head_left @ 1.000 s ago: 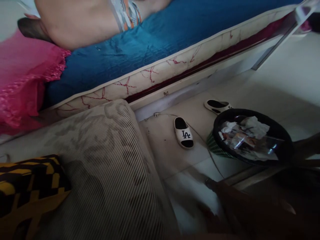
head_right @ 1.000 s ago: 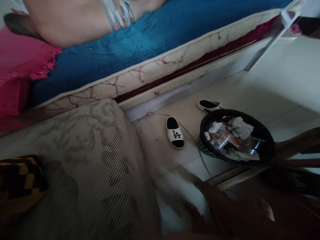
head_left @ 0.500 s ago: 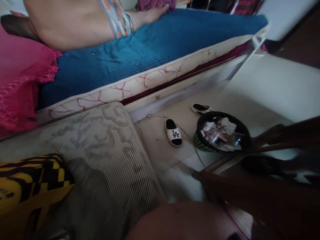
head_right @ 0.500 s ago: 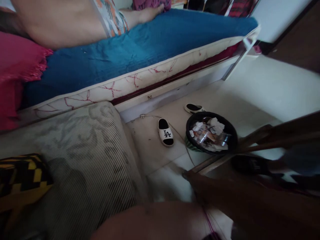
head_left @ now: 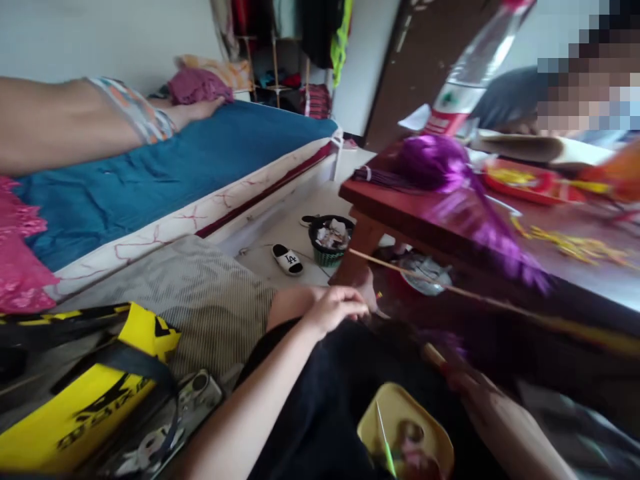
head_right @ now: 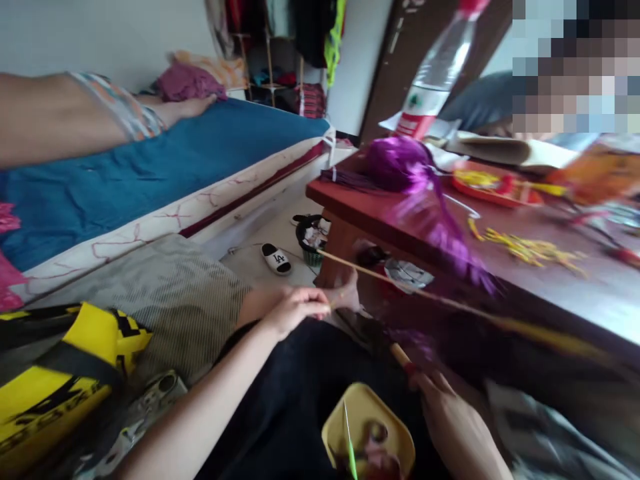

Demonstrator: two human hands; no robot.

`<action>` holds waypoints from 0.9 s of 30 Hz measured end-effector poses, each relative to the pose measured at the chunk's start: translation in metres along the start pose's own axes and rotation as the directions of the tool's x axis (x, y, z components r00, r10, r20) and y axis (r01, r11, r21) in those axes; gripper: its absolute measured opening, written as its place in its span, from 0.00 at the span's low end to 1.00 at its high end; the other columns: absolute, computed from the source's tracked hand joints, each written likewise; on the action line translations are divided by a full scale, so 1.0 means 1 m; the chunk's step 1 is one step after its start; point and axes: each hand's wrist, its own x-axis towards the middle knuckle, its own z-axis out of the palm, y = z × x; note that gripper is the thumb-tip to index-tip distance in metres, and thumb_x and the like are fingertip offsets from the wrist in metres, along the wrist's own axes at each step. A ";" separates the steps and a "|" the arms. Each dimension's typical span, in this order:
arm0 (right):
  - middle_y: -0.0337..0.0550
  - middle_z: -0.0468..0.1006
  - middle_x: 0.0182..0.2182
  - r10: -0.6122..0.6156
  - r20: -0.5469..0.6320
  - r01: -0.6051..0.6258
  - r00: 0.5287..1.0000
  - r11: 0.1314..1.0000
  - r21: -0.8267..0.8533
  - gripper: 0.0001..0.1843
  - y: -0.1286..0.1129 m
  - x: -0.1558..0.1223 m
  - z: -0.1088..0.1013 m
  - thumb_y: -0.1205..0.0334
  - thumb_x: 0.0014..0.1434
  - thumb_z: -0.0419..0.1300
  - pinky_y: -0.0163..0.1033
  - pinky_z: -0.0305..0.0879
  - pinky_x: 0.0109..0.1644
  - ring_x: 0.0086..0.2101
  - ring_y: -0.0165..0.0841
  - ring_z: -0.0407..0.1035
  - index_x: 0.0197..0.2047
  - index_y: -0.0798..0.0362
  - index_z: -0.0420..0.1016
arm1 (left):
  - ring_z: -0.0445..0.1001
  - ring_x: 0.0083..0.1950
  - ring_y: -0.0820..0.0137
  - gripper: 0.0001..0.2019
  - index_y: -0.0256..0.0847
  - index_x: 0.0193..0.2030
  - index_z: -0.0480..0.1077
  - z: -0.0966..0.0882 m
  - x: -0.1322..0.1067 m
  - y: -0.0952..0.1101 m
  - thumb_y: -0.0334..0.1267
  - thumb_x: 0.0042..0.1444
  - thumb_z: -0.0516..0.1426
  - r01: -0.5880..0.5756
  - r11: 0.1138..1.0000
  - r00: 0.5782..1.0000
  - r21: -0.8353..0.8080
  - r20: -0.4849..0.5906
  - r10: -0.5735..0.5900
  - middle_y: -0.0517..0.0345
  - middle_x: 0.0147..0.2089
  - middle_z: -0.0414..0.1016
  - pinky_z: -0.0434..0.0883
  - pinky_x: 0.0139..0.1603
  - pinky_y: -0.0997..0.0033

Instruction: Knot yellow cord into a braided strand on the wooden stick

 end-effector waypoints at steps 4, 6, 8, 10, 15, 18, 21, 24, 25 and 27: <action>0.39 0.74 0.33 -0.128 0.141 0.089 0.982 0.964 0.251 0.11 -0.017 -0.059 0.018 0.70 0.55 0.46 0.30 0.64 0.37 0.34 0.29 0.70 0.33 0.51 0.69 | 0.63 0.25 0.77 0.05 0.36 0.21 0.70 0.036 -0.034 0.016 0.35 0.39 0.59 -0.062 0.998 0.998 0.030 -0.007 0.063 0.62 0.21 0.68 0.58 0.30 0.76; 0.38 0.74 0.31 -0.174 0.138 0.129 0.975 0.950 0.285 0.11 -0.034 -0.073 0.033 0.70 0.54 0.46 0.29 0.62 0.34 0.31 0.28 0.70 0.30 0.51 0.69 | 0.62 0.25 0.76 0.05 0.36 0.21 0.70 0.052 -0.055 0.021 0.35 0.39 0.59 -0.090 0.995 0.996 0.052 -0.013 0.090 0.62 0.22 0.68 0.58 0.29 0.76; 0.39 0.74 0.32 -0.182 0.088 0.154 0.979 0.954 0.259 0.13 -0.046 -0.075 0.047 0.71 0.53 0.46 0.29 0.61 0.31 0.29 0.28 0.69 0.30 0.51 0.70 | 0.62 0.25 0.76 0.05 0.35 0.21 0.70 0.064 -0.073 0.023 0.35 0.40 0.59 -0.117 0.990 0.993 0.077 -0.027 0.119 0.61 0.21 0.67 0.58 0.29 0.76; 0.40 0.73 0.31 -0.205 0.030 0.194 0.978 0.955 0.223 0.14 -0.053 -0.069 0.057 0.73 0.52 0.47 0.32 0.60 0.32 0.28 0.29 0.69 0.31 0.51 0.72 | 0.62 0.25 0.76 0.04 0.35 0.21 0.70 0.072 -0.087 0.023 0.34 0.40 0.59 -0.140 0.985 0.989 0.098 -0.032 0.143 0.61 0.21 0.68 0.58 0.29 0.76; 0.40 0.73 0.25 -0.333 -0.109 0.347 0.937 0.923 0.165 0.12 -0.057 -0.039 0.066 0.72 0.50 0.53 0.38 0.59 0.43 0.33 0.34 0.68 0.23 0.51 0.74 | 0.63 0.25 0.76 0.04 0.34 0.20 0.70 0.087 -0.111 0.020 0.32 0.41 0.58 -0.139 0.985 0.990 0.101 0.009 0.139 0.60 0.22 0.68 0.58 0.28 0.77; 0.43 0.75 0.35 -0.333 -0.272 0.389 0.903 0.902 0.189 0.13 -0.064 -0.040 0.063 0.75 0.50 0.52 0.42 0.57 0.50 0.43 0.37 0.66 0.24 0.51 0.73 | 0.62 0.24 0.77 0.04 0.34 0.21 0.69 0.094 -0.126 0.017 0.31 0.42 0.58 -0.106 0.992 0.994 0.068 0.018 0.105 0.60 0.22 0.68 0.58 0.28 0.77; 0.46 0.73 0.38 -0.197 -0.467 0.351 0.862 0.897 0.269 0.13 -0.073 -0.070 0.050 0.75 0.55 0.47 0.40 0.63 0.46 0.42 0.36 0.66 0.30 0.53 0.70 | 0.62 0.23 0.78 0.04 0.34 0.21 0.68 0.099 -0.141 0.012 0.32 0.41 0.58 -0.044 0.999 0.999 0.004 0.023 0.044 0.60 0.21 0.68 0.58 0.28 0.78; 0.48 0.70 0.40 -0.003 -0.678 0.346 0.735 0.862 0.371 0.10 -0.080 -0.113 0.031 0.69 0.60 0.44 0.38 0.67 0.41 0.41 0.34 0.67 0.39 0.53 0.64 | 0.62 0.22 0.78 0.05 0.34 0.20 0.67 0.106 -0.155 0.003 0.34 0.39 0.58 0.042 0.997 0.999 -0.061 0.029 -0.040 0.60 0.20 0.67 0.58 0.27 0.78; 0.49 0.69 0.42 0.065 -0.780 0.414 0.623 0.818 0.399 0.08 -0.083 -0.125 0.025 0.68 0.60 0.47 0.39 0.67 0.42 0.43 0.35 0.66 0.41 0.52 0.63 | 0.62 0.21 0.78 0.05 0.34 0.20 0.67 0.109 -0.159 0.000 0.34 0.38 0.59 0.073 0.994 0.997 -0.077 0.032 -0.071 0.60 0.20 0.67 0.58 0.27 0.78; 0.48 0.68 0.45 0.061 -0.882 0.522 0.468 0.786 0.331 0.11 -0.088 -0.142 0.016 0.71 0.58 0.49 0.42 0.65 0.48 0.47 0.36 0.64 0.44 0.50 0.62 | 0.63 0.21 0.78 0.06 0.34 0.20 0.67 0.115 -0.167 -0.006 0.34 0.37 0.59 0.131 0.986 0.991 -0.104 0.040 -0.128 0.60 0.19 0.66 0.59 0.26 0.78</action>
